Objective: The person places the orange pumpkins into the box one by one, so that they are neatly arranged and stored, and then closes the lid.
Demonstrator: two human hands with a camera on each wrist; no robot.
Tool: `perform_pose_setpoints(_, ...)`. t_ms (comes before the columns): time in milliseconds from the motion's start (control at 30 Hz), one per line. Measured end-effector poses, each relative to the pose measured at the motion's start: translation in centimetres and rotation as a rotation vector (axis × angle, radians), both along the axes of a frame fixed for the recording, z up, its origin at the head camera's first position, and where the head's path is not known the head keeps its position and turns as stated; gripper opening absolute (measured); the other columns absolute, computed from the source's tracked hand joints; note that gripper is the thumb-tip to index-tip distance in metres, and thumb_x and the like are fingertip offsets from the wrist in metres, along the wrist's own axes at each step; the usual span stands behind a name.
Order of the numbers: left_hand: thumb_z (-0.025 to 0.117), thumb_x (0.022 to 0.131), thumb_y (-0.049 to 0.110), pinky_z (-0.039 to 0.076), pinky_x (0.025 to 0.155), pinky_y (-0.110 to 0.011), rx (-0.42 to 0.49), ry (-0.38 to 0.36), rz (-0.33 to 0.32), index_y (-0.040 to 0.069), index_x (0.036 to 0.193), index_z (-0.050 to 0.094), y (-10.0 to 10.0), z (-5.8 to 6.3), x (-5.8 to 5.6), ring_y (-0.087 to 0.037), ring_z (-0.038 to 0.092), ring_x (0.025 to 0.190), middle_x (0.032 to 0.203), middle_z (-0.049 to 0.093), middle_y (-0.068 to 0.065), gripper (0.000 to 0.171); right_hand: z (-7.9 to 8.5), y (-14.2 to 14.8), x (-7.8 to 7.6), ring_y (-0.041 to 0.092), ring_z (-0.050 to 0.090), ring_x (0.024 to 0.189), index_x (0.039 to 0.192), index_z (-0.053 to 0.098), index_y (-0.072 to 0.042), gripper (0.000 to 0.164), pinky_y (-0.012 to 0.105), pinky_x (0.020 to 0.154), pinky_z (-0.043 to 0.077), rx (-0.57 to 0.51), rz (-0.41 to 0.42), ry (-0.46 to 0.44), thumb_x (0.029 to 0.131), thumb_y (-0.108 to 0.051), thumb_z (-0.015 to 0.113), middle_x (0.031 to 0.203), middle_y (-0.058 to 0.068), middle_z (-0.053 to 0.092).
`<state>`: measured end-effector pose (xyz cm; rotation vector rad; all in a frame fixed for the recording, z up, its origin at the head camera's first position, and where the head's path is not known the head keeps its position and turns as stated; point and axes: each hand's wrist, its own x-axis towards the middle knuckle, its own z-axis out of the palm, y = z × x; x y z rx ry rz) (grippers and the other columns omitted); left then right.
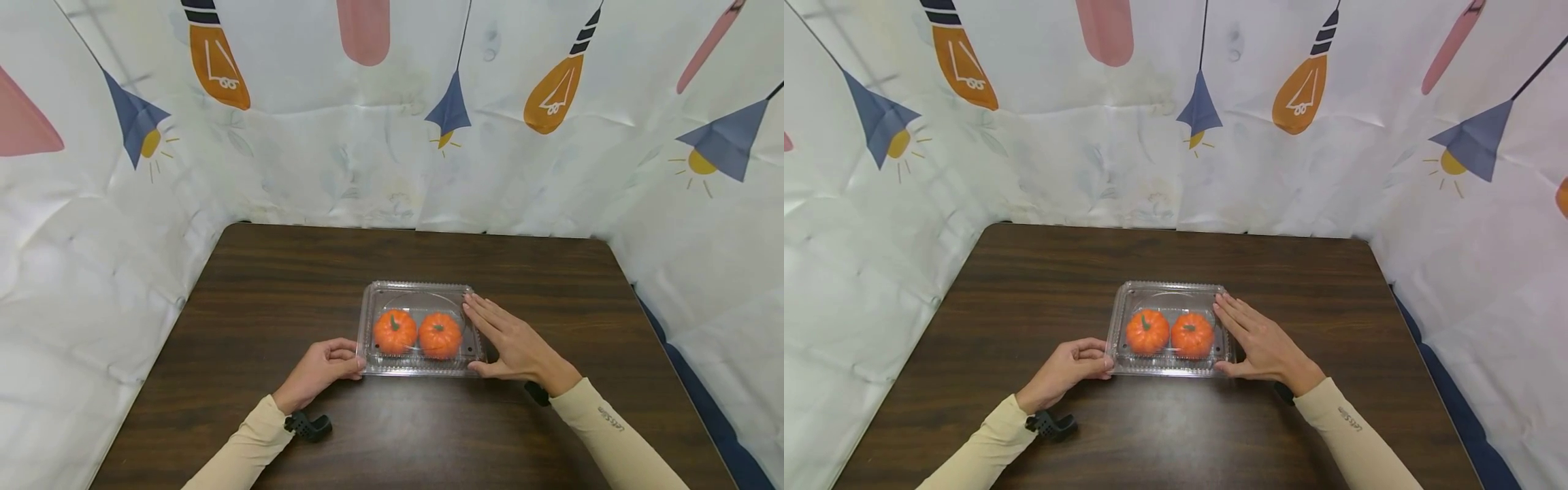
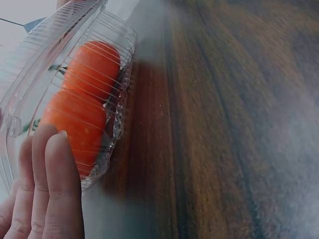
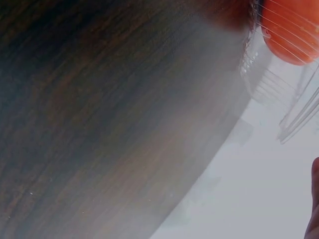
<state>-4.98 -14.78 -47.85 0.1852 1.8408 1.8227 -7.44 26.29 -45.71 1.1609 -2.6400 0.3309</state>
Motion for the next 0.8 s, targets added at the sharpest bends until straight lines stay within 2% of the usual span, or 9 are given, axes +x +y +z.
perform_pose_setpoints(200, 0.073, 0.097, 0.017, 0.067, 0.082, -0.032, -0.026, 0.0, -0.01, -0.014, 0.119, 0.058, 0.0, -0.1, 0.0, -0.014, 0.076, 0.085, 0.101, 0.077, -0.02, 0.04, -0.1, 0.1, 0.1, 0.023, 0.034, 0.158, 0.158, 0.04, -0.004, 0.099, 0.013, 0.132, 0.003, -0.007, -0.002, 0.003, 0.094, -0.079, 0.044, 0.166, 0.016, 0.04)
perform_pose_setpoints(400, 0.071, 0.098, 0.018, 0.067, 0.077, -0.03, -0.055, 0.015, -0.038, -0.013, 0.112, 0.062, 0.0, -0.1, 0.0, -0.013, 0.076, 0.081, 0.098, 0.076, -0.027, 0.035, -0.1, 0.5, 0.4, 0.018, 0.025, 0.162, 0.157, 0.039, 0.001, 0.099, 0.012, 0.131, 0.006, -0.095, -0.006, -0.022, 0.096, -0.077, 0.043, 0.167, 0.017, 0.038)
perform_pose_setpoints(433, 0.071, 0.099, 0.018, 0.067, 0.076, -0.029, -0.06, 0.014, -0.043, -0.014, 0.112, 0.063, 0.0, -0.1, 0.0, -0.012, 0.076, 0.08, 0.098, 0.076, -0.026, 0.036, 0.0, 0.6, 0.6, 0.018, 0.026, 0.161, 0.158, 0.038, 0.0, 0.098, 0.012, 0.131, 0.009, -0.117, -0.022, -0.052, 0.096, -0.076, 0.046, 0.168, 0.016, 0.037)
perform_pose_setpoints(467, 0.07, 0.099, 0.018, 0.067, 0.075, -0.029, -0.064, 0.015, -0.046, -0.015, 0.113, 0.063, 0.0, -0.1, 0.0, -0.012, 0.075, 0.079, 0.096, 0.076, -0.026, 0.036, 0.1, 0.7, 0.8, 0.02, 0.028, 0.16, 0.159, 0.036, -0.002, 0.096, 0.017, 0.132, 0.016, -0.133, -0.045, -0.083, 0.096, -0.073, 0.051, 0.168, 0.015, 0.036)
perform_pose_setpoints(567, 0.067, 0.1, 0.017, 0.066, 0.073, -0.028, -0.071, 0.009, -0.058, -0.017, 0.113, 0.063, 0.1, -0.1, 0.0, -0.011, 0.074, 0.076, 0.09, 0.075, -0.018, 0.037, 0.4, 1.1, 1.5, 0.028, 0.038, 0.155, 0.165, 0.027, -0.014, 0.092, 0.039, 0.128, 0.037, -0.177, -0.161, -0.217, 0.095, -0.059, 0.066, 0.17, 0.01, 0.033)
perform_pose_setpoints(667, 0.064, 0.102, 0.018, 0.066, 0.072, -0.029, -0.084, 0.002, -0.072, -0.017, 0.111, 0.065, 0.3, -0.2, 0.0, -0.012, 0.073, 0.074, 0.083, 0.073, -0.008, 0.036, 0.2, 1.4, 2.1, 0.035, 0.052, 0.141, 0.166, 0.025, -0.02, 0.091, 0.062, 0.109, 0.05, -0.243, -0.271, -0.344, 0.092, -0.041, 0.075, 0.166, 0.01, 0.041)
perform_pose_setpoints(733, 0.062, 0.103, 0.018, 0.067, 0.071, -0.03, -0.087, -0.004, -0.078, -0.017, 0.108, 0.066, 0.4, -0.2, 0.1, -0.013, 0.073, 0.074, 0.081, 0.071, -0.004, 0.035, 0.0, 1.5, 2.5, 0.032, 0.059, 0.131, 0.163, 0.031, -0.018, 0.084, 0.061, 0.104, 0.054, -0.293, -0.323, -0.411, 0.093, -0.033, 0.075, 0.157, 0.011, 0.05)
perform_pose_setpoints(800, 0.061, 0.104, 0.019, 0.067, 0.071, -0.03, -0.088, -0.008, -0.081, -0.017, 0.104, 0.066, 0.5, -0.3, 0.1, -0.013, 0.073, 0.073, 0.08, 0.07, -0.003, 0.036, -0.2, 1.5, 2.7, 0.025, 0.066, 0.116, 0.156, 0.042, -0.013, 0.071, 0.052, 0.096, 0.058, -0.329, -0.365, -0.456, 0.094, -0.03, 0.073, 0.144, 0.011, 0.06)
